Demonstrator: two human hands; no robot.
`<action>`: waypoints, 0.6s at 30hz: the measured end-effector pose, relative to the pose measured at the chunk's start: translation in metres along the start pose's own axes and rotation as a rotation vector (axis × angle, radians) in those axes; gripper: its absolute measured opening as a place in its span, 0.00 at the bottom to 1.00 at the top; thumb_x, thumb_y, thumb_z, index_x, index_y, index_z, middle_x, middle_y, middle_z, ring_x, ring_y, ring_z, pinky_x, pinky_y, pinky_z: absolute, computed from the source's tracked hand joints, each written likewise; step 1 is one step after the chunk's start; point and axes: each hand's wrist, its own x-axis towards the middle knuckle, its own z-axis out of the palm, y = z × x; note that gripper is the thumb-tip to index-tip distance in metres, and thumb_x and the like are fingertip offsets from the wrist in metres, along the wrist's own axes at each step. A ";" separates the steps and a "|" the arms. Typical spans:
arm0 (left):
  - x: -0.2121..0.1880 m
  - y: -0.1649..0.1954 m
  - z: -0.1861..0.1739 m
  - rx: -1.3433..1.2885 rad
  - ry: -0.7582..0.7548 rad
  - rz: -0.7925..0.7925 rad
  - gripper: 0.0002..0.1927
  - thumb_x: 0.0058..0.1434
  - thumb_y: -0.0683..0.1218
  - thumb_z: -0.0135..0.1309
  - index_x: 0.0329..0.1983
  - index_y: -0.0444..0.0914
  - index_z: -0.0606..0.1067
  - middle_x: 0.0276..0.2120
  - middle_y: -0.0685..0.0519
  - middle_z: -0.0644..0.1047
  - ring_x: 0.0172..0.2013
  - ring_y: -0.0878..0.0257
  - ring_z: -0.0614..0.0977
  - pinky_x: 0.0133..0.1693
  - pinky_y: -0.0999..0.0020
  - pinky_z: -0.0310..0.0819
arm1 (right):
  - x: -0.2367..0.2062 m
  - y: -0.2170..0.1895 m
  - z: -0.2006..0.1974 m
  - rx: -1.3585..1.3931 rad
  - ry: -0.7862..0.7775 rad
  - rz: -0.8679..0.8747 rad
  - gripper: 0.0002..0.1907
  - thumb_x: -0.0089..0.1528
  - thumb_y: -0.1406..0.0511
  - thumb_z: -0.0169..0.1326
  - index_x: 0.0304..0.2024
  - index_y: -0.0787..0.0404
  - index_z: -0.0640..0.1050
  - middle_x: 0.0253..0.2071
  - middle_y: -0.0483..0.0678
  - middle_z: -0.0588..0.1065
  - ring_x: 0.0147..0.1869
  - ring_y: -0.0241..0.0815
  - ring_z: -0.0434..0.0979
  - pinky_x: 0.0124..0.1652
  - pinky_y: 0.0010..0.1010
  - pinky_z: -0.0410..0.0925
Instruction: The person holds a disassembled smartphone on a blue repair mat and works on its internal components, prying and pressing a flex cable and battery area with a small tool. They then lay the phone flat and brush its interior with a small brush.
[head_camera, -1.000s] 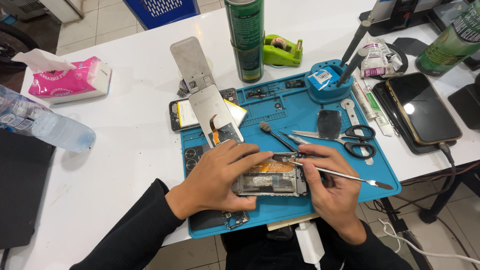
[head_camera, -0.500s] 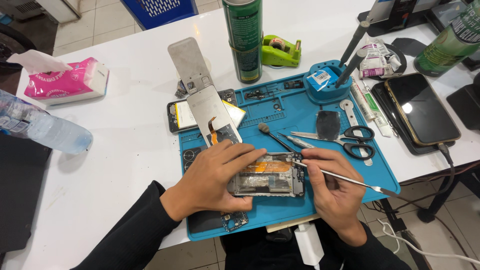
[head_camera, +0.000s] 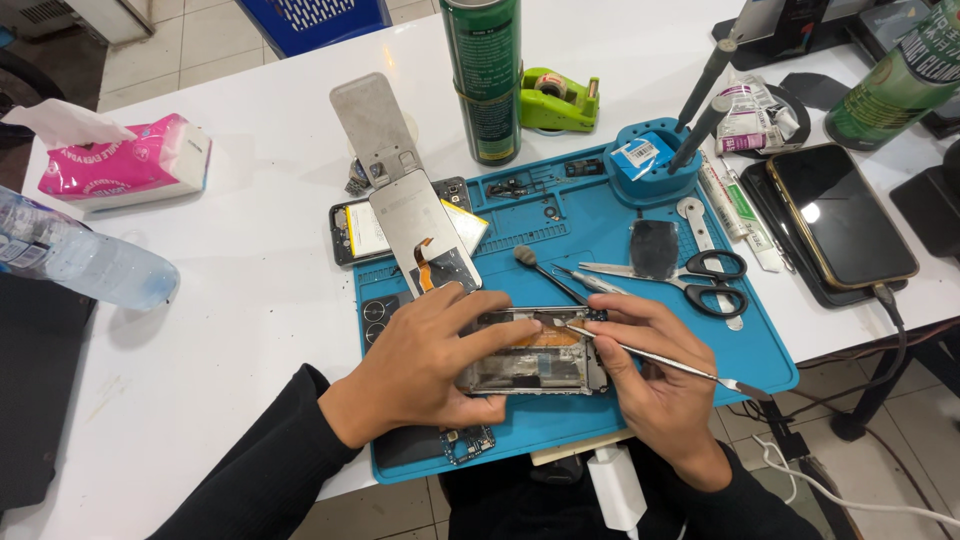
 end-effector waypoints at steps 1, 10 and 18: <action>0.000 0.000 0.000 0.001 0.001 -0.006 0.38 0.44 0.58 0.67 0.60 0.46 0.76 0.51 0.48 0.77 0.41 0.53 0.77 0.39 0.59 0.76 | -0.001 0.000 0.000 -0.011 0.011 -0.005 0.08 0.65 0.71 0.58 0.47 0.65 0.82 0.54 0.56 0.78 0.48 0.37 0.82 0.41 0.20 0.76; -0.004 -0.002 -0.004 0.029 -0.002 -0.032 0.41 0.43 0.59 0.68 0.63 0.47 0.75 0.51 0.49 0.77 0.41 0.55 0.77 0.40 0.60 0.76 | -0.002 0.002 0.000 0.072 0.103 0.019 0.07 0.69 0.72 0.54 0.47 0.69 0.79 0.54 0.57 0.78 0.54 0.41 0.82 0.48 0.24 0.77; -0.004 -0.003 -0.002 0.077 -0.022 -0.021 0.42 0.43 0.58 0.68 0.65 0.47 0.74 0.51 0.49 0.76 0.40 0.55 0.76 0.37 0.60 0.75 | 0.003 -0.001 0.002 0.064 0.014 0.031 0.08 0.67 0.73 0.54 0.47 0.71 0.79 0.55 0.58 0.76 0.56 0.43 0.80 0.49 0.25 0.75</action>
